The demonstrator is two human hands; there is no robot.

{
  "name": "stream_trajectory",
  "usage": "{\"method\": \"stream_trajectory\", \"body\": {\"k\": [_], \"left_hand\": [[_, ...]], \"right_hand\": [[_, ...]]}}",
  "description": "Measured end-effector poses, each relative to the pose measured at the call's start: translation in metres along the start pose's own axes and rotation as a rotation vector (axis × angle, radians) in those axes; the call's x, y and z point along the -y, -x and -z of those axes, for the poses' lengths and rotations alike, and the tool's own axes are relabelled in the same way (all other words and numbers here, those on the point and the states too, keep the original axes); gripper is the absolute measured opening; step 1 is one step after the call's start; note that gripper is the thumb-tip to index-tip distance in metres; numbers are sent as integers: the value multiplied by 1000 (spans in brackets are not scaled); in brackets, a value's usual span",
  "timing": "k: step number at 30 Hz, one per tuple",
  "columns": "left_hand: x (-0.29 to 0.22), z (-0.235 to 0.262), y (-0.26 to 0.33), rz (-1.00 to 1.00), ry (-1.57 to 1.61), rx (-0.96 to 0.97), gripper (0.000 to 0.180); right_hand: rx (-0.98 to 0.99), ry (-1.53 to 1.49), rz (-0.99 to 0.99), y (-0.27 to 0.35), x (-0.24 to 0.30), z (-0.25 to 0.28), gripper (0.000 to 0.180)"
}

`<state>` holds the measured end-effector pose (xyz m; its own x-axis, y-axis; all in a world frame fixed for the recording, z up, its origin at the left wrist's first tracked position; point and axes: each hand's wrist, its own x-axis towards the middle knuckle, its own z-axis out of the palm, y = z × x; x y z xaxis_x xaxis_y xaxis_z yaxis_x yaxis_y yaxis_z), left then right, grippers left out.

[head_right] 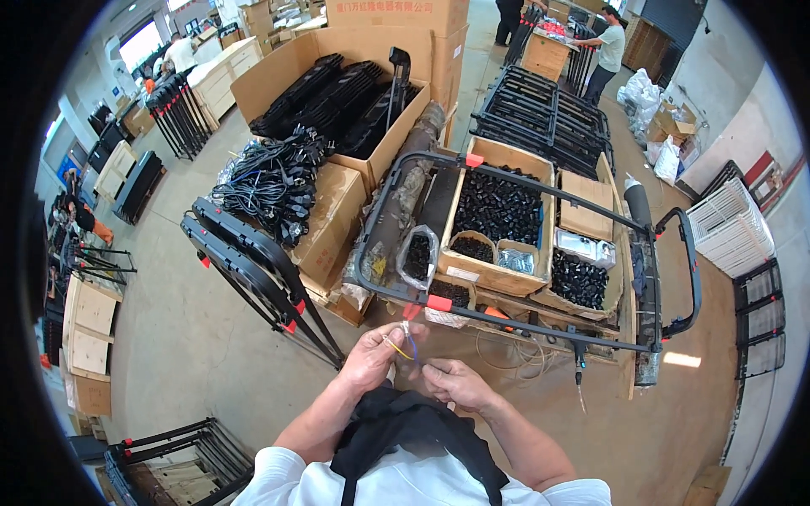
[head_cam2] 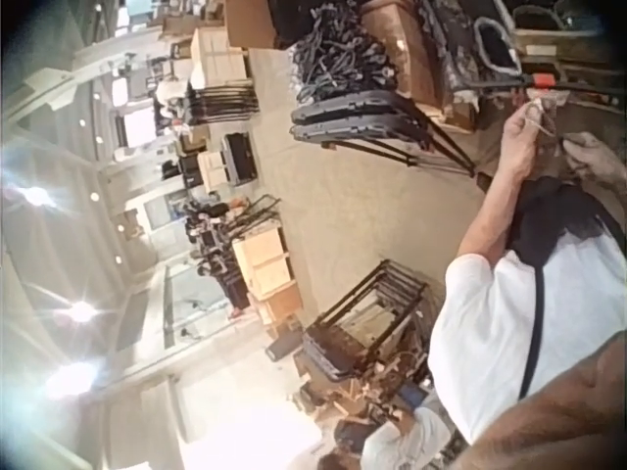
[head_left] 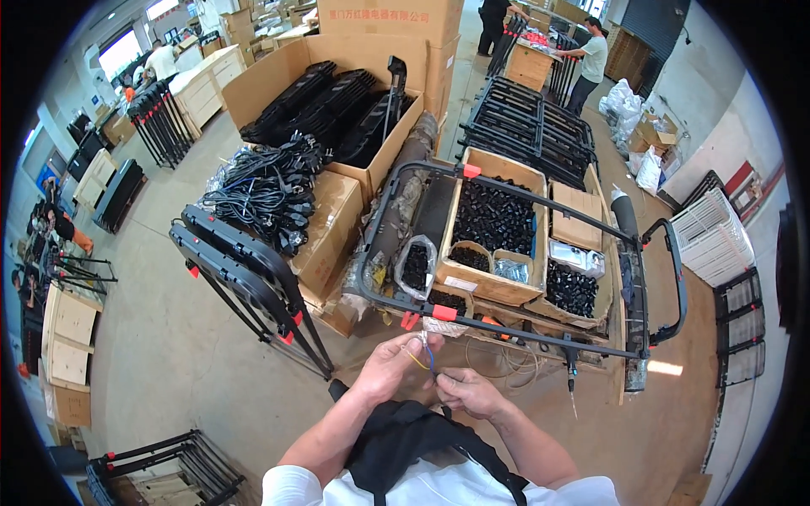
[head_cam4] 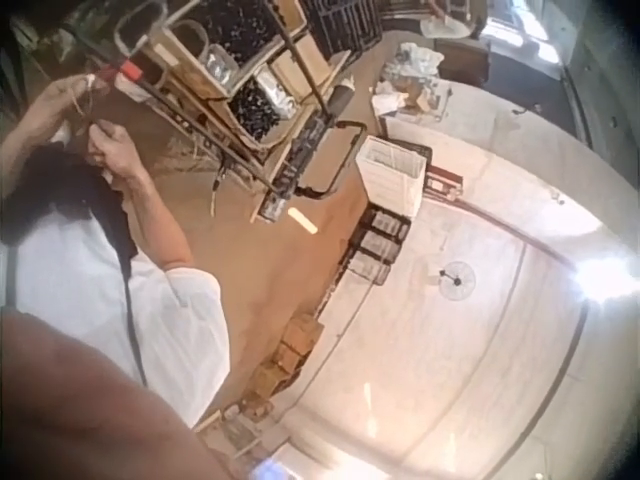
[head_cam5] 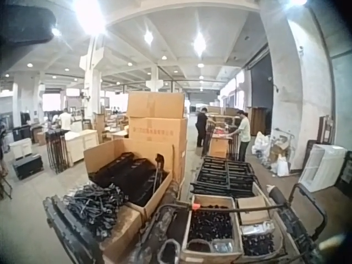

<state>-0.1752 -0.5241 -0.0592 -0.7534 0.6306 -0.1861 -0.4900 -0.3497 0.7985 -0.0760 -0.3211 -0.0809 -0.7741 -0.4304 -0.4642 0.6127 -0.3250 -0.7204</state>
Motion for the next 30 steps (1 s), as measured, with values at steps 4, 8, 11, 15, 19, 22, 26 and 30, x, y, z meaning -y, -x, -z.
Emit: {"method": "stream_trajectory", "body": {"k": [4, 8, 11, 15, 19, 22, 26, 30], "left_hand": [[3, 52, -7, 134, 138, 109, 34], [21, 108, -21, 224, 328, 90, 26], [37, 145, -34, 294, 226, -102, 25], [50, 175, -49, 369, 103, -249, 29], [53, 195, -62, 439, 120, -257, 31], [48, 195, -76, 494, 66, -209, 30], [47, 195, -94, 525, 64, -176, 26], [44, 198, -109, 612, 10, -125, 26]], "right_hand": [[-14, -108, -101, -43, -13, -4, 40], [4, -253, -165, -84, -31, -3, 36], [-45, -276, -215, -116, -51, 1, 36], [-124, -313, -252, -147, -65, -1, 36], [-163, -409, -233, -163, -70, -2, 37], [-188, -455, -206, -165, -74, 1, 37], [-233, -475, -189, -165, -76, 5, 38], [-267, -468, -174, -165, -76, 10, 37]]}}
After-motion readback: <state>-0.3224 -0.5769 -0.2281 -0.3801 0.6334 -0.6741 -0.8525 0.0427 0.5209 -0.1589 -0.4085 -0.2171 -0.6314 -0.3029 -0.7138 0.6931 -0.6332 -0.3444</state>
